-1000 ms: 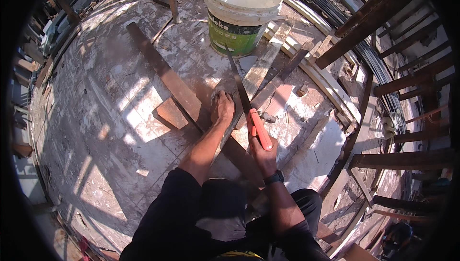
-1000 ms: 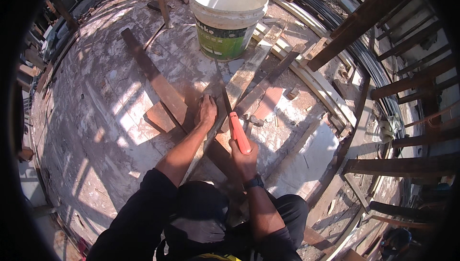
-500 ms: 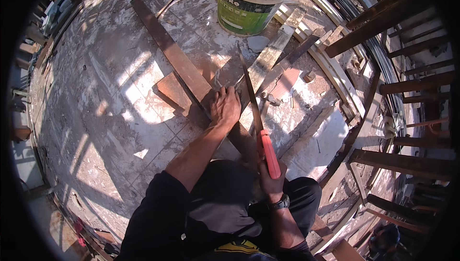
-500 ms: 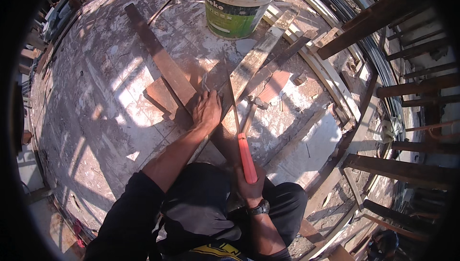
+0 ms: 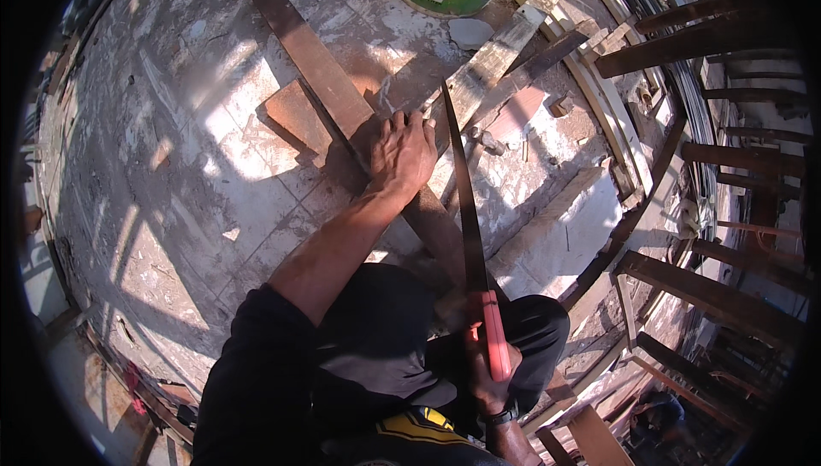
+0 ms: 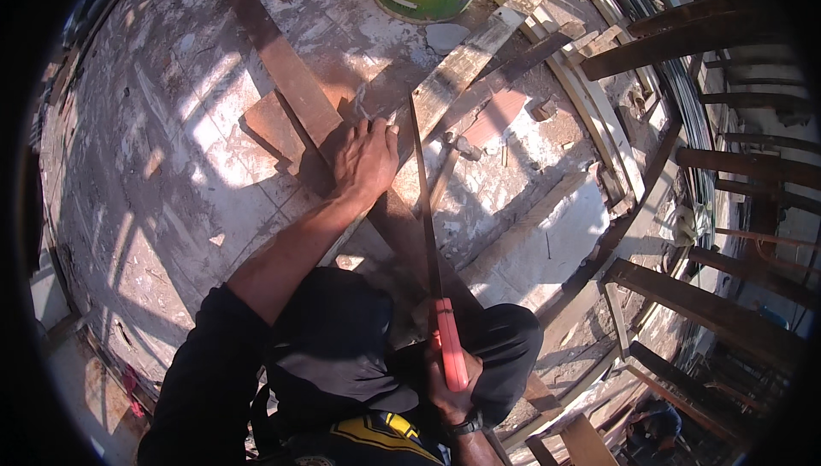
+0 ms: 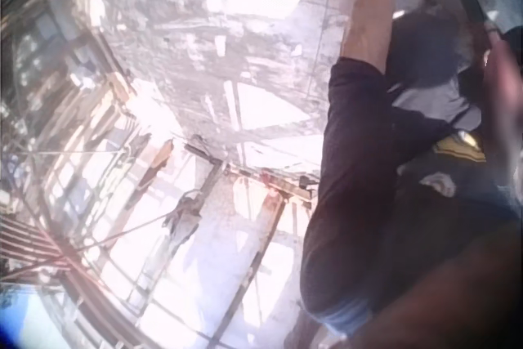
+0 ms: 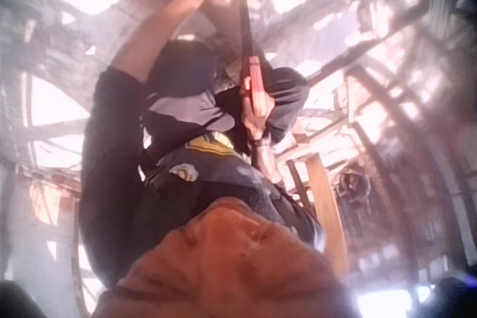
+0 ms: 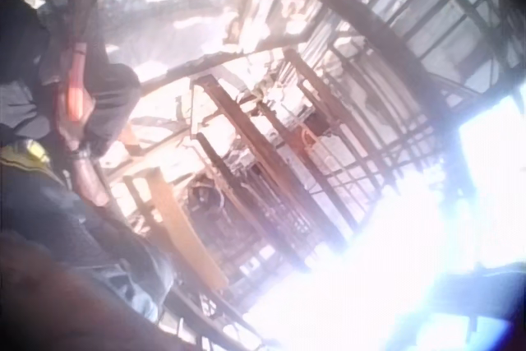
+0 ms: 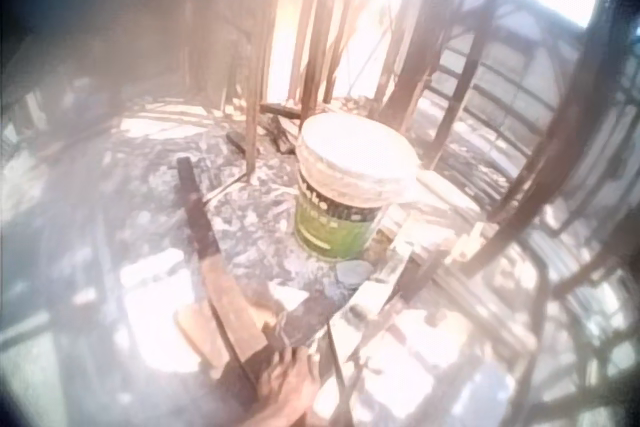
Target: The person positions a piece of wood on a support and uses a saw to cut through it.
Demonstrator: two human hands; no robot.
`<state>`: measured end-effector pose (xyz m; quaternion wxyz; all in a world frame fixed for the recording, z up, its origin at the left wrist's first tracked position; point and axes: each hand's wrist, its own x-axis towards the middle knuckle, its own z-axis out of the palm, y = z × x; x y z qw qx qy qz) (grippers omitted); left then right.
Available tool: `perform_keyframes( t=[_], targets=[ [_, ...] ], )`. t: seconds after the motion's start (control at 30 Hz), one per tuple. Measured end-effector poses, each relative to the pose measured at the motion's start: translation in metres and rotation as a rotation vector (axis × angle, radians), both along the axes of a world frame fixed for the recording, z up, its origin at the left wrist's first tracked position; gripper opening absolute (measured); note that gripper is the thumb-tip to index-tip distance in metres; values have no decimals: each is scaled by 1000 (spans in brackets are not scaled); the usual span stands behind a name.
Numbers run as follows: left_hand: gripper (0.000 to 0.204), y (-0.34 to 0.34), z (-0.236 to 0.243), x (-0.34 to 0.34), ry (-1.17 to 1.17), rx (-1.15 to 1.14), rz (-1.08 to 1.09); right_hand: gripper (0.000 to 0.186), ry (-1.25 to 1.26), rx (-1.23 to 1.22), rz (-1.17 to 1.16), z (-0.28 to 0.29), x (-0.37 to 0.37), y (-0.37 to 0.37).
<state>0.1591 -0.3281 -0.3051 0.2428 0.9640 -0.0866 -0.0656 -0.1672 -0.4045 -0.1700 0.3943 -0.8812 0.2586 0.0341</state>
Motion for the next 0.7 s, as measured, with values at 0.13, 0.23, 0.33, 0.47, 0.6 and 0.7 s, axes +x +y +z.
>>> perform_keyframes(
  t=[0.13,0.23,0.33,0.47,0.6,0.7],
  targets=[
    [24,-7,-5,-5,-41,-23,-35,16,-166,320,-149,-21,53,-10],
    [21,-8,-32,6,-183,24,-17,14,-362,300,-115,-74,175,-22],
    [22,11,-23,-13,-76,30,8,15,-144,282,-145,-68,127,-14],
    [30,-20,8,4,56,-30,-3,25,-86,277,-212,-9,47,-19],
    [28,6,-35,5,-58,12,-5,27,-257,313,-211,-69,163,-19],
    [28,-10,-42,5,-138,3,-23,28,-290,357,-245,-74,190,-27]
  ],
)
